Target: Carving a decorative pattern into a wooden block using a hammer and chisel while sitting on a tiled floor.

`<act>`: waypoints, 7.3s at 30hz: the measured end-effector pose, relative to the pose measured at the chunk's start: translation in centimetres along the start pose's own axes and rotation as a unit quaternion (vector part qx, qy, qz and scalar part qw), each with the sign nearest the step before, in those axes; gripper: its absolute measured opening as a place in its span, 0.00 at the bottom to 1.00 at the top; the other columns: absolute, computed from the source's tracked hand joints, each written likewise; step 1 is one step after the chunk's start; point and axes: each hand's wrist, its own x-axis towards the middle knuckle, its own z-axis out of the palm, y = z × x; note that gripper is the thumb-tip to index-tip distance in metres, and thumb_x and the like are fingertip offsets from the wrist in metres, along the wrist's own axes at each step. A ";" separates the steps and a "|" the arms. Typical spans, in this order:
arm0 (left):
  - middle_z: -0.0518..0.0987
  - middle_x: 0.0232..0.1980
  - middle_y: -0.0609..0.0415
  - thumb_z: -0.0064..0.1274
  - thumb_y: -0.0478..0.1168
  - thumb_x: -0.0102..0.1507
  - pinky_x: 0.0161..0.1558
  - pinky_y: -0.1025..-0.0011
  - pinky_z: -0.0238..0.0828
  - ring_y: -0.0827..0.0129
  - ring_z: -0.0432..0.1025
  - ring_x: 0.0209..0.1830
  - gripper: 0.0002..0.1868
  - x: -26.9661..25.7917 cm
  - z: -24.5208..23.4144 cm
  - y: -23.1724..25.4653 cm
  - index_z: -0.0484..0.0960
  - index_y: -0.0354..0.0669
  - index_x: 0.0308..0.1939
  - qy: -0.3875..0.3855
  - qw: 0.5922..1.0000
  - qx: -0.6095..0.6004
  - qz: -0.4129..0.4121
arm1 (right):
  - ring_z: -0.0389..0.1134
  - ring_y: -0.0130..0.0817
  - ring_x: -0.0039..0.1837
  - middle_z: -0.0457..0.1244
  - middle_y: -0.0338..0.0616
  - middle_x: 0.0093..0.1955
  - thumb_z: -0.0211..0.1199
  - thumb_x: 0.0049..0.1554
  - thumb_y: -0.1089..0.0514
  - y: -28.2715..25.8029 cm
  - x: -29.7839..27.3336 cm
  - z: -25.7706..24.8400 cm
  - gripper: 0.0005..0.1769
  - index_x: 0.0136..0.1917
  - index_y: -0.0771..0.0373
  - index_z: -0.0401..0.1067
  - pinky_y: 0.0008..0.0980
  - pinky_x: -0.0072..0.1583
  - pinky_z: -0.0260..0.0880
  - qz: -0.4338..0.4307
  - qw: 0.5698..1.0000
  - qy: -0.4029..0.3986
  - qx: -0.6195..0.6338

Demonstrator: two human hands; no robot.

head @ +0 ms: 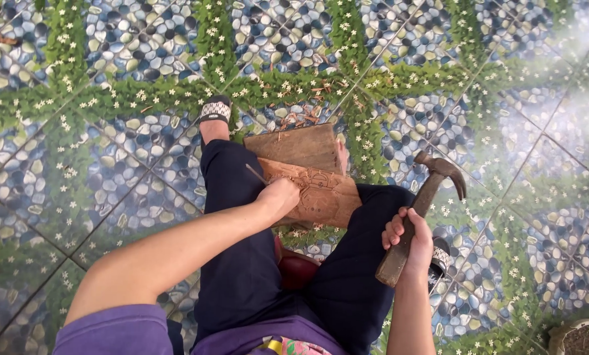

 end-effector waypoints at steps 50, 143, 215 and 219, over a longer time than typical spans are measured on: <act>0.83 0.52 0.61 0.44 0.30 0.65 0.31 0.69 0.67 0.62 0.78 0.44 0.19 -0.2 -11.0 -6.0 0.85 0.52 0.54 -0.238 0.957 0.076 0.148 | 0.50 0.22 0.25 0.51 0.32 0.27 0.51 0.64 0.52 -1.1 -0.9 1.3 0.10 0.44 0.58 0.63 0.26 0.27 0.52 0.027 0.999 0.046 0.006; 0.85 0.38 0.59 0.59 0.41 0.53 0.44 0.56 0.77 0.63 0.80 0.43 0.09 -1.2 -5.9 -8.9 0.87 0.52 0.38 -0.011 0.985 -0.047 0.167 | 0.55 0.22 0.24 0.50 0.28 0.27 0.49 0.66 0.51 -0.7 -0.7 -0.2 0.09 0.52 0.58 0.61 0.27 0.27 0.63 0.023 0.999 0.018 0.013; 0.86 0.36 0.50 0.64 0.43 0.53 0.41 0.55 0.78 0.55 0.81 0.40 0.11 -3.1 -7.5 -9.2 0.88 0.44 0.38 -0.009 0.970 -0.244 -0.012 | 0.55 0.22 0.23 0.50 0.28 0.26 0.49 0.66 0.50 -0.7 -0.5 -0.5 0.10 0.52 0.57 0.61 0.28 0.26 0.63 0.023 1.000 0.015 0.009; 0.80 0.27 0.51 0.62 0.44 0.66 0.20 0.66 0.79 0.65 0.78 0.22 0.13 -3.0 -13.1 -12.6 0.84 0.38 0.33 0.151 0.914 -0.372 -0.054 | 0.50 0.25 0.25 0.52 0.35 0.28 0.53 0.64 0.53 -1.4 -1.2 1.7 0.09 0.47 0.61 0.65 0.27 0.27 0.55 0.048 0.995 0.062 0.058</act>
